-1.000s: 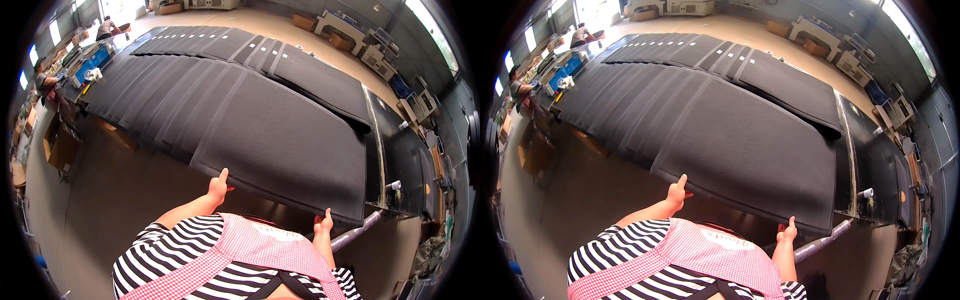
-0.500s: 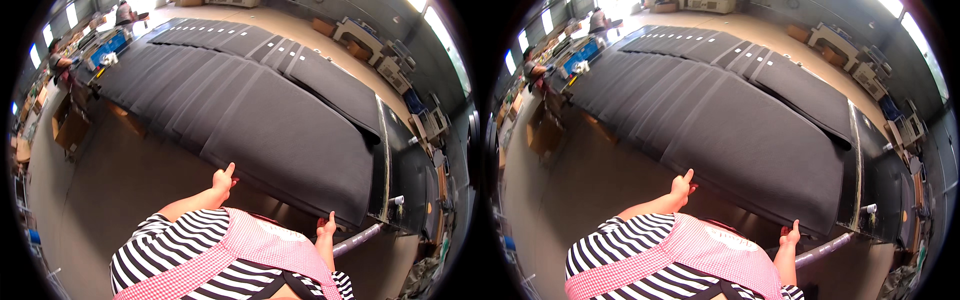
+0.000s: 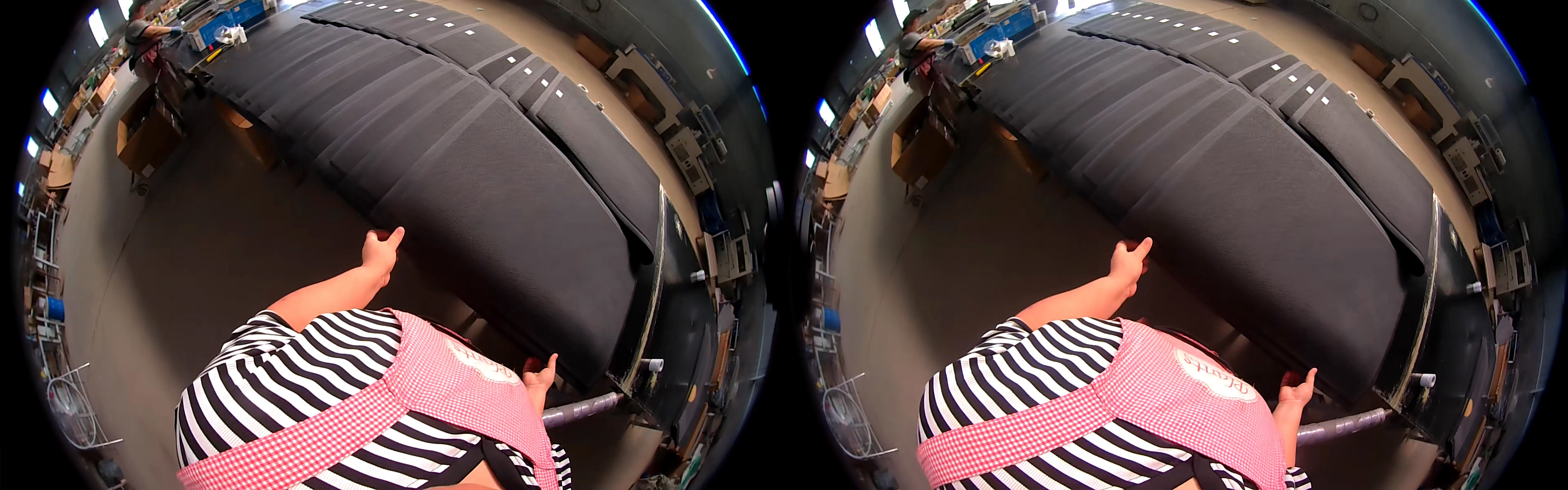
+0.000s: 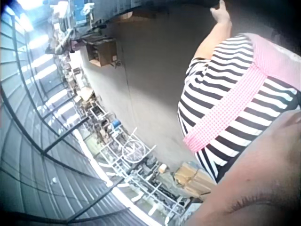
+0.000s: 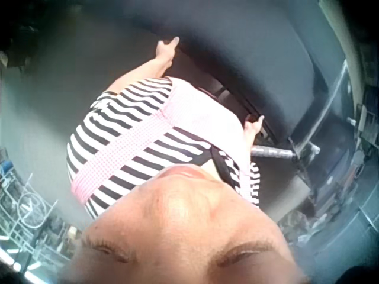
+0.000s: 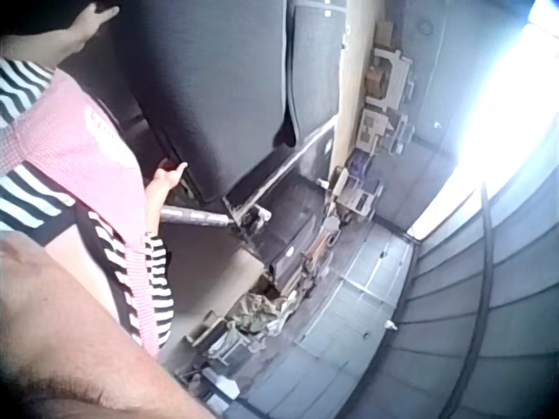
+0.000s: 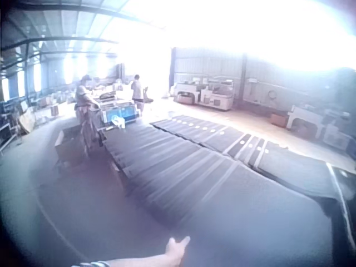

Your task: The person applies glue to small white labels on a black mat using a roller and a squeeze bottle, then places the labels onto the mat. They then repeatedly pick up black mats from the floor and place them onto a table.

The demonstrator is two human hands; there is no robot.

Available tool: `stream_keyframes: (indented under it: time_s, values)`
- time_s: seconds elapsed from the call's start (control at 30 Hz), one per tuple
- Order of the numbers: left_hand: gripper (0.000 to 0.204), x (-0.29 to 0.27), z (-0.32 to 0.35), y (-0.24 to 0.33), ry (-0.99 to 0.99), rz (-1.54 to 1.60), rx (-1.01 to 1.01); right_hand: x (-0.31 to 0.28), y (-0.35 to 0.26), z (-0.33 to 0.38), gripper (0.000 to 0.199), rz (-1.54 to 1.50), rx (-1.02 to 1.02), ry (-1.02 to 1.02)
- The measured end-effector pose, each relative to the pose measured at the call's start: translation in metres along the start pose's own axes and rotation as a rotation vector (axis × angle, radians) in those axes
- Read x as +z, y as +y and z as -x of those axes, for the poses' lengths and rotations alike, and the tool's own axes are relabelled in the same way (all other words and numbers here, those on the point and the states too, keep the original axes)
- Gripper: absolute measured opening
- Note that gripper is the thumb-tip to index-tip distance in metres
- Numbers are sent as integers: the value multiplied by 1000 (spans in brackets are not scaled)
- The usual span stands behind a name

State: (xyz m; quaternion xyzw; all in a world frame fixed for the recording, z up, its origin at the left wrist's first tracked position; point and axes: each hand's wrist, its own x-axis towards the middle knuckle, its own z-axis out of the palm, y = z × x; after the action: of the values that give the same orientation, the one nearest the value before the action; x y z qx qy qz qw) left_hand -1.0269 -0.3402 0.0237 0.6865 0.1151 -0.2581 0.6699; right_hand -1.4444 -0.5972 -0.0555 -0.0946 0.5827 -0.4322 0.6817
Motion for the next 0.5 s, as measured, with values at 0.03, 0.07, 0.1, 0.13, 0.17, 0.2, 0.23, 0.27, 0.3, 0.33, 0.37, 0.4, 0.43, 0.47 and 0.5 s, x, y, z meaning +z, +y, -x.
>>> stream_keyframes:
  time_s: [0.03, 0.07, 0.1, 0.13, 0.17, 0.2, 0.23, 0.27, 0.3, 0.33, 0.37, 0.4, 0.43, 0.47, 0.5]
  values:
    - [41, -1, -2, 3, 7, 17, -13, 3, 0, 3, 33, -14, -9, 8]
    - [43, -2, -4, 4, 12, 34, -22, 4, 0, 0, 32, -11, 2, 36]
    - [44, -4, -7, 2, -3, 66, -23, 4, -2, -5, 31, -8, 12, 67]
    - [44, -5, -9, 2, -2, 83, -38, 4, -3, -9, 31, -6, 21, 98]
    - [44, -7, -11, 2, -1, 99, -53, 5, -3, -13, 32, 6, 16, 138]
    - [44, -8, -12, 2, 0, 115, -68, 7, -3, -17, 33, 17, 10, 178]
    - [45, -7, -13, 3, -10, 148, -78, 7, -4, -20, 35, 28, 4, 219]
    - [45, -4, -14, 5, -21, 181, -89, 5, -6, -21, 36, 6, 29, 222]
    - [46, -3, -15, 7, -29, 217, -99, 5, -7, -22, 38, -13, 54, 222]
    - [47, -2, -13, 9, -44, 245, -111, 5, -8, -23, 40, -32, 79, 223]
    - [49, -1, -11, 12, -63, 271, -123, 2, -9, -25, 41, -34, 96, 220]
    - [50, 0, -10, 16, -82, 297, -135, -2, -11, -27, 42, -36, 113, 217]
    - [50, 0, -8, 20, -106, 303, -152, -5, -12, -29, 43, -38, 130, 215]
    - [50, 0, -7, 24, -126, 310, -167, -4, -12, -29, 42, -32, 124, 219]
    - [49, -1, -7, 26, -147, 317, -182, -3, -13, -29, 41, -26, 119, 223]
